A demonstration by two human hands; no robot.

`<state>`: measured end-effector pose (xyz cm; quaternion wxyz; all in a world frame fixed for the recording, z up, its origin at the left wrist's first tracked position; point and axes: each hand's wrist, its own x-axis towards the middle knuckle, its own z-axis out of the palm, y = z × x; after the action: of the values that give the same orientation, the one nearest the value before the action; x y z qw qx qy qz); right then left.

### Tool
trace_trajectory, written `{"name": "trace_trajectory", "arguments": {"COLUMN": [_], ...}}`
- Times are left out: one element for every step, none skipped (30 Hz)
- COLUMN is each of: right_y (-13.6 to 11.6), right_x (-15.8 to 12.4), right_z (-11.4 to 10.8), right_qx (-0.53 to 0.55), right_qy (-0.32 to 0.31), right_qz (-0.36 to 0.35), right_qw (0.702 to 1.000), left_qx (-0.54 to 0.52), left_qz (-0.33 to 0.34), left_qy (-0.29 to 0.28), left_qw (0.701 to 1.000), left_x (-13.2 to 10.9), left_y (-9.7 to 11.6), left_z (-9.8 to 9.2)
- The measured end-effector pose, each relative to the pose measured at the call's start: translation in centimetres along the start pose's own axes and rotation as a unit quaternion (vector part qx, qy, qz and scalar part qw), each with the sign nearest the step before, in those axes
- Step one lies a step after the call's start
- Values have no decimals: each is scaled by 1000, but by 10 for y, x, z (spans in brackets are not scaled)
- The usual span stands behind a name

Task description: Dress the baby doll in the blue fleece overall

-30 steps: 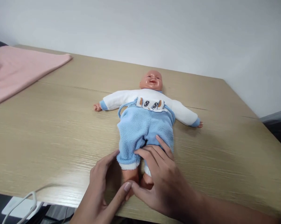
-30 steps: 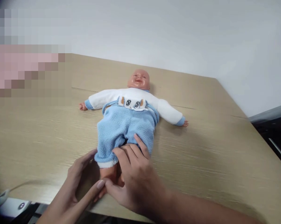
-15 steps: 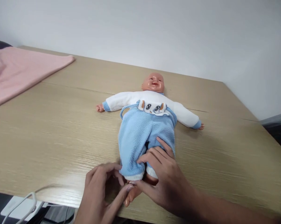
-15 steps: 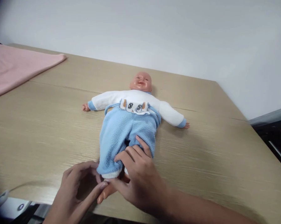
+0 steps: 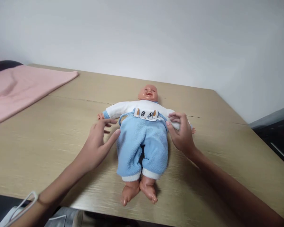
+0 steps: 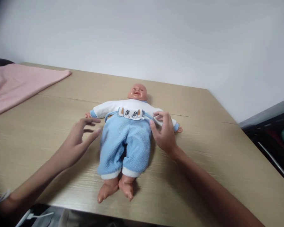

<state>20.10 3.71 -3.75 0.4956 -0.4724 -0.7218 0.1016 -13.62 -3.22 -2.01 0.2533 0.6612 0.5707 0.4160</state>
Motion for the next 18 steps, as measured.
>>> {"name": "trace_trajectory", "arguments": {"right_y": [9, 15, 19, 21, 22, 22, 22, 22, 23, 23, 23, 23, 23, 23, 23, 23, 23, 24], "right_x": [4, 8, 10, 13, 15, 16, 17, 19, 20, 22, 24, 27, 30, 34, 39, 43, 47, 51], "right_z": [3, 5, 7, 8, 8, 8, 8, 7, 7, 7, 8, 10, 12, 15, 19, 22, 25, 28], "right_qx": [21, 37, 46, 48, 44, 40, 38, 43, 50, 59, 72, 91, 114, 141, 171, 198, 221, 237], "right_qy": [-18, -44, -73, -100, -120, -131, -134, -132, -127, -127, -132, -142, -154, -166, -176, -184, -187, -189], "right_qz": [37, 57, 62, 54, 40, 26, 15, 7, 1, -5, -9, -8, 0, 20, 48, 81, 112, 134], "right_qw": [999, 997, 994, 992, 991, 990, 990, 990, 991, 990, 989, 986, 981, 976, 968, 959, 951, 944], "left_qx": [11, 10, 3, -7, -20, -30, -35, -35, -30, -25, -22, -22, -24, -29, -37, -46, -57, -69], "left_qz": [17, 37, 51, 59, 63, 65, 71, 81, 93, 106, 118, 127, 132, 131, 126, 115, 99, 80], "left_qy": [-12, -8, -11, -22, -32, -46, -66, -89, -114, -141, -170, -200, -229, -252, -267, -273, -272, -267], "left_qw": [1000, 999, 999, 998, 997, 996, 995, 992, 989, 984, 978, 971, 964, 958, 955, 954, 956, 958], "left_x": [17, 34, 49, 63, 75, 86, 95, 103, 109, 114, 118, 122, 126, 131, 135, 139, 143, 146], "left_y": [0, -1, -2, -2, -3, -2, 0, 2, 4, 7, 9, 11, 11, 11, 9, 7, 4, 1], "left_z": [5, 10, 16, 21, 25, 28, 29, 29, 27, 24, 21, 17, 14, 12, 11, 11, 12, 14]}}
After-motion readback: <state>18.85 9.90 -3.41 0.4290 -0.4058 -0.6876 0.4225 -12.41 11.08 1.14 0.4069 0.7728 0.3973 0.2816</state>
